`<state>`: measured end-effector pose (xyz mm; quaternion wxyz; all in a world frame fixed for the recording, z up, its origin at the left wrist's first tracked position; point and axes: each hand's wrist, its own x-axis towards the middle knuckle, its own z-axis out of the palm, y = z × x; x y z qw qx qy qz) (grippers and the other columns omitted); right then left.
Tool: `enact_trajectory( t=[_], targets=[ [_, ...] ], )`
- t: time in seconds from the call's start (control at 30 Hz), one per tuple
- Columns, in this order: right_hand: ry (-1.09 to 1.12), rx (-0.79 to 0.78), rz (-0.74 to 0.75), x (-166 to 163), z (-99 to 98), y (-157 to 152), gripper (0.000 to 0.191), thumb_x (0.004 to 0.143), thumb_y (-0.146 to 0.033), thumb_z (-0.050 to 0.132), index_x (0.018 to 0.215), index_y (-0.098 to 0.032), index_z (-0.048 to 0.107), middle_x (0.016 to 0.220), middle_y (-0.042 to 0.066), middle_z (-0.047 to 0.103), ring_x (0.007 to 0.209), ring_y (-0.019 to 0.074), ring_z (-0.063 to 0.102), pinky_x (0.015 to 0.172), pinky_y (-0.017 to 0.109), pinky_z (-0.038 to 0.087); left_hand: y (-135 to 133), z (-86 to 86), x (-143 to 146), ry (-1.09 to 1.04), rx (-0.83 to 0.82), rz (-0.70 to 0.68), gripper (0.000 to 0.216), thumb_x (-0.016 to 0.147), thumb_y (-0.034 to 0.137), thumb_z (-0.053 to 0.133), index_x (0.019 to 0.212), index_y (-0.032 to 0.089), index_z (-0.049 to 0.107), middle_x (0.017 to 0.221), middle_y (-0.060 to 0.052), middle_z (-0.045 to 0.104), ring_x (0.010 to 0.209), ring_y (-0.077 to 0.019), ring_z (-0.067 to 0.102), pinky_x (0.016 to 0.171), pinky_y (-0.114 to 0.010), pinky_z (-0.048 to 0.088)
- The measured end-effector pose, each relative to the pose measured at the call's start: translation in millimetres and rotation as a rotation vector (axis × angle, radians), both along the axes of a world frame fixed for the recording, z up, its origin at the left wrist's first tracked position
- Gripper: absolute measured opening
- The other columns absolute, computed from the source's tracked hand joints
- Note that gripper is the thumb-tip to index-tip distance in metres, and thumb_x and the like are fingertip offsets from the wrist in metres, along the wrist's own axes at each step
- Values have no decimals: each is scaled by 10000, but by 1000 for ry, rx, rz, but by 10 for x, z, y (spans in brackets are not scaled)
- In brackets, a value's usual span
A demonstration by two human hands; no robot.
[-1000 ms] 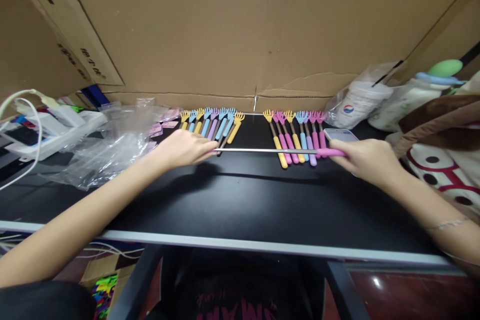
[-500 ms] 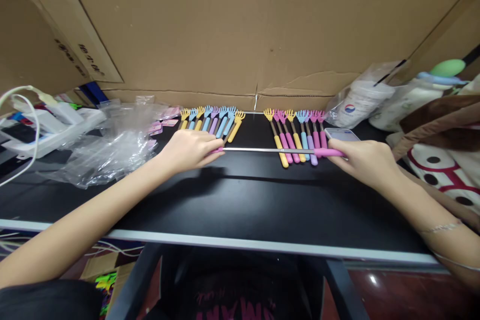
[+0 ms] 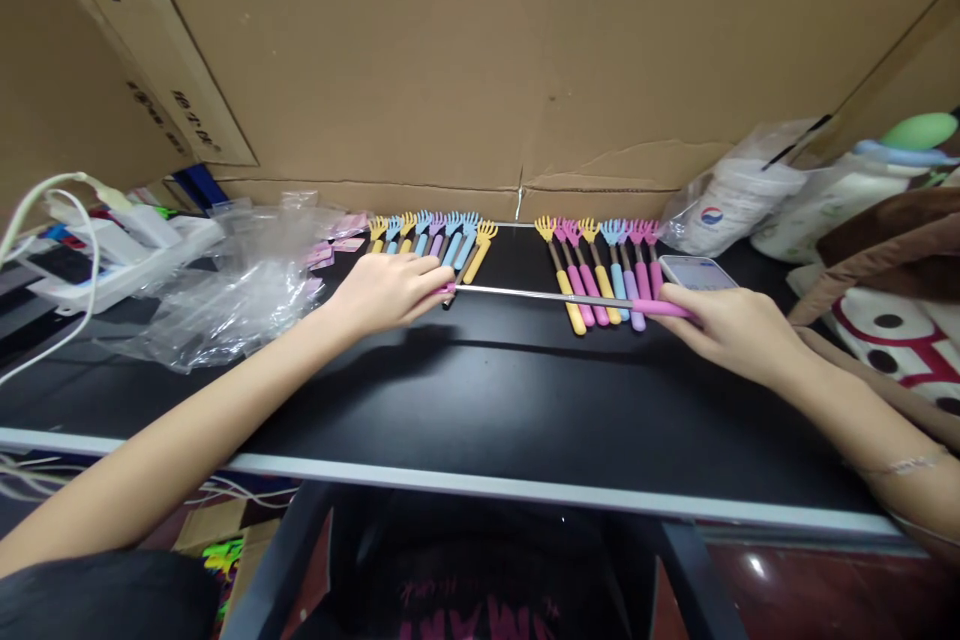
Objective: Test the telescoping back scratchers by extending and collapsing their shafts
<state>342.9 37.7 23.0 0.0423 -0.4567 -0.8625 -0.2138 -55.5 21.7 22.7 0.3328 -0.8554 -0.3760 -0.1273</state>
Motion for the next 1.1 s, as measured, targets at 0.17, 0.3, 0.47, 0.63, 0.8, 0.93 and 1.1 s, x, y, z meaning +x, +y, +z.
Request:
enact_trajectory(
  t=[0.17, 0.3, 0.47, 0.63, 0.8, 0.93, 1.1],
  targets=[
    [4, 14, -40, -6, 16, 28, 481, 914, -568, 224, 812, -234, 556, 684, 35, 661, 537, 158, 536, 480, 239, 201, 2, -43, 29, -23, 0, -4, 342, 953, 382, 364, 795, 194, 601, 668, -5, 602, 575, -124, 563, 465, -257, 167],
    [-9, -25, 7, -17, 23, 40, 499, 920, -572, 191, 824, -228, 539, 737, 47, 686, 558, 161, 561, 490, 244, 218, -8, -44, 35, -88, -20, -18, 359, 944, 405, 382, 755, 196, 603, 633, 4, 587, 572, -119, 552, 471, -251, 189],
    [1, -9, 21, -9, 40, 42, 518, 919, -581, 166, 816, -224, 527, 735, 49, 689, 558, 164, 575, 487, 243, 231, -18, -31, 47, -173, -4, -26, 381, 927, 435, 415, 704, 190, 603, 622, 5, 586, 576, -115, 550, 481, -240, 226],
    [10, -82, 70, -54, 53, 16, 505, 923, -570, 191, 842, -216, 542, 670, 62, 660, 545, 166, 564, 498, 246, 260, -47, -34, 101, -205, 53, -48, 369, 915, 434, 444, 689, 196, 612, 605, 10, 588, 564, -110, 541, 479, -243, 224],
    [115, -164, 181, -368, 33, -88, 450, 931, -535, 253, 902, -227, 580, 646, 21, 643, 523, 139, 560, 494, 220, 281, -127, -69, 326, -214, 43, -83, 343, 920, 421, 445, 719, 207, 621, 626, 15, 603, 594, -109, 553, 488, -246, 233],
    [91, -96, 204, -647, 38, -163, 487, 928, -552, 243, 844, -219, 588, 591, 9, 623, 481, 126, 542, 481, 218, 258, -177, -124, 485, -265, -28, -73, 356, 927, 432, 422, 735, 215, 629, 629, 14, 605, 588, -107, 549, 477, -251, 222],
    [81, 12, 172, -743, 38, -156, 477, 932, -528, 268, 800, -205, 593, 526, 4, 587, 442, 113, 509, 472, 221, 220, -171, -142, 491, -289, -70, -32, 348, 921, 451, 431, 763, 221, 639, 655, 11, 616, 608, -114, 568, 472, -262, 217]
  ],
)
